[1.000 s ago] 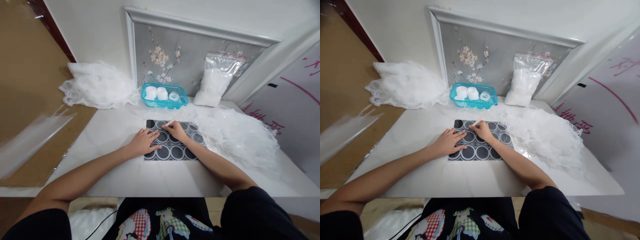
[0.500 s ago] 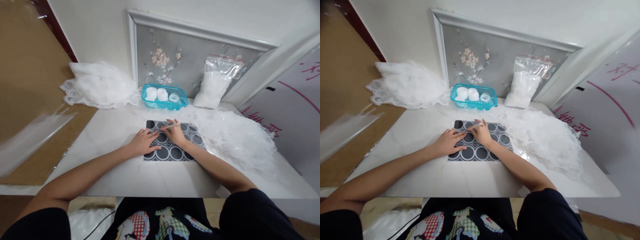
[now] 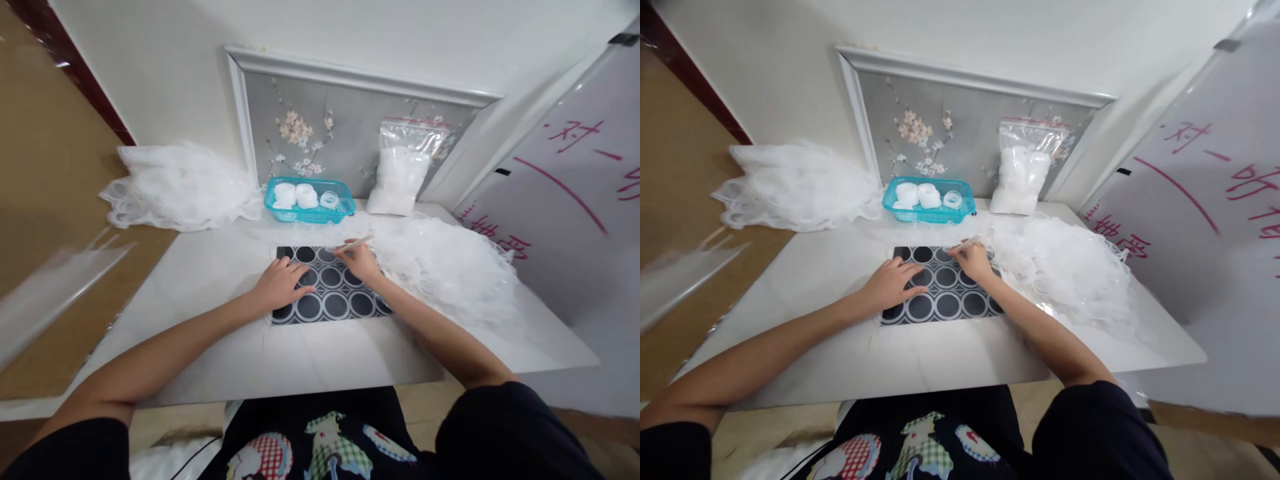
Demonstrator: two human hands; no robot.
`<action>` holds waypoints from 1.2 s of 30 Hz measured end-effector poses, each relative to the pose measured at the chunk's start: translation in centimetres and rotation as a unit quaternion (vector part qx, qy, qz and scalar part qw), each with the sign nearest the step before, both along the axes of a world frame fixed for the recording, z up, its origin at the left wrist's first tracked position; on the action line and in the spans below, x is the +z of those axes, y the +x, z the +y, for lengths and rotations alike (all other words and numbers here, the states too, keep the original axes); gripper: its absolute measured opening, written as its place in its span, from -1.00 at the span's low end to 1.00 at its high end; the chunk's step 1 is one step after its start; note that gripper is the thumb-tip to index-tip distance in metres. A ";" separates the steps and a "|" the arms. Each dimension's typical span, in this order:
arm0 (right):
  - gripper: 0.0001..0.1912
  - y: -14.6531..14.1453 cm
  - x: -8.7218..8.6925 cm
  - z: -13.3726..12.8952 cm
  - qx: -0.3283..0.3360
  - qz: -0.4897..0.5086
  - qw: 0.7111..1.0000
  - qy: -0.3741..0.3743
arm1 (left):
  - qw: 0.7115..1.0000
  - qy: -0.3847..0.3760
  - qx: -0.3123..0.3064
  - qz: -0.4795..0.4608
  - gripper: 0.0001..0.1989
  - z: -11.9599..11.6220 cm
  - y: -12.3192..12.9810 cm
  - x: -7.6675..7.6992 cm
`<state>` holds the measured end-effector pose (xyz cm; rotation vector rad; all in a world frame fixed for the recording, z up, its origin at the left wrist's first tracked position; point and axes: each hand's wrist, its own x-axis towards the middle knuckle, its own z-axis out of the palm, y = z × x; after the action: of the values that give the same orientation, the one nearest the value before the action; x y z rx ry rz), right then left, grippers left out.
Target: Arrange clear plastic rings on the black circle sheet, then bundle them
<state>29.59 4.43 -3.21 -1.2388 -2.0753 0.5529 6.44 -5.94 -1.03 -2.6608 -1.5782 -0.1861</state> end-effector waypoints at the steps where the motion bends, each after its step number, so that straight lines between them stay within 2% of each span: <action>1: -0.81 0.1 -0.6 -0.7 0.012 0.009 1.000 -0.023 | 1.000 0.010 -0.005 0.005 -0.40 0.2 0.9 0.1; 4: -0.77 -0.1 -1.8 -1.6 0.019 0.022 0.999 -0.043 | 0.999 0.024 -0.022 0.020 -0.39 0.6 3.2 0.0; 7: -0.78 -0.5 -2.3 -1.2 0.017 0.037 0.998 -0.043 | 0.999 0.028 -0.028 0.025 -0.34 0.8 4.3 -0.6; 12: -0.82 -0.4 -2.4 -0.9 0.017 0.046 0.998 -0.048 | 0.998 0.034 -0.031 0.030 -0.30 0.7 4.1 -1.3; 25: -0.81 -0.5 -2.0 -1.5 0.017 0.012 0.999 -0.036 | 0.998 0.036 -0.042 0.027 -0.28 0.8 4.0 -1.4; 28: -0.81 -0.8 -2.0 -2.3 0.041 -0.050 0.997 0.038 | 0.998 0.036 -0.046 0.022 -0.29 0.9 4.0 -1.5; 32: -0.73 -1.4 -1.0 -1.1 0.096 -0.176 0.966 0.162 | 0.999 0.025 -0.043 0.012 -0.27 1.1 4.0 -1.5; 33: -0.72 -1.4 -0.4 -0.2 0.079 -0.182 0.965 0.170 | 0.999 0.021 -0.042 0.010 -0.28 1.1 3.9 -1.4; 34: -0.73 -1.3 0.2 0.8 0.032 -0.171 0.970 0.170 | 0.999 0.016 -0.042 0.008 -0.29 1.2 3.9 -1.3; 36: -0.76 -0.6 1.4 2.8 -0.117 -0.107 0.976 0.150 | 0.999 0.002 -0.042 0.013 -0.31 1.3 3.7 -0.9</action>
<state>29.00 7.24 -1.77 -1.3815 -2.0511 -0.0057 10.15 -4.66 -1.93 -2.7173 -1.4580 -0.1582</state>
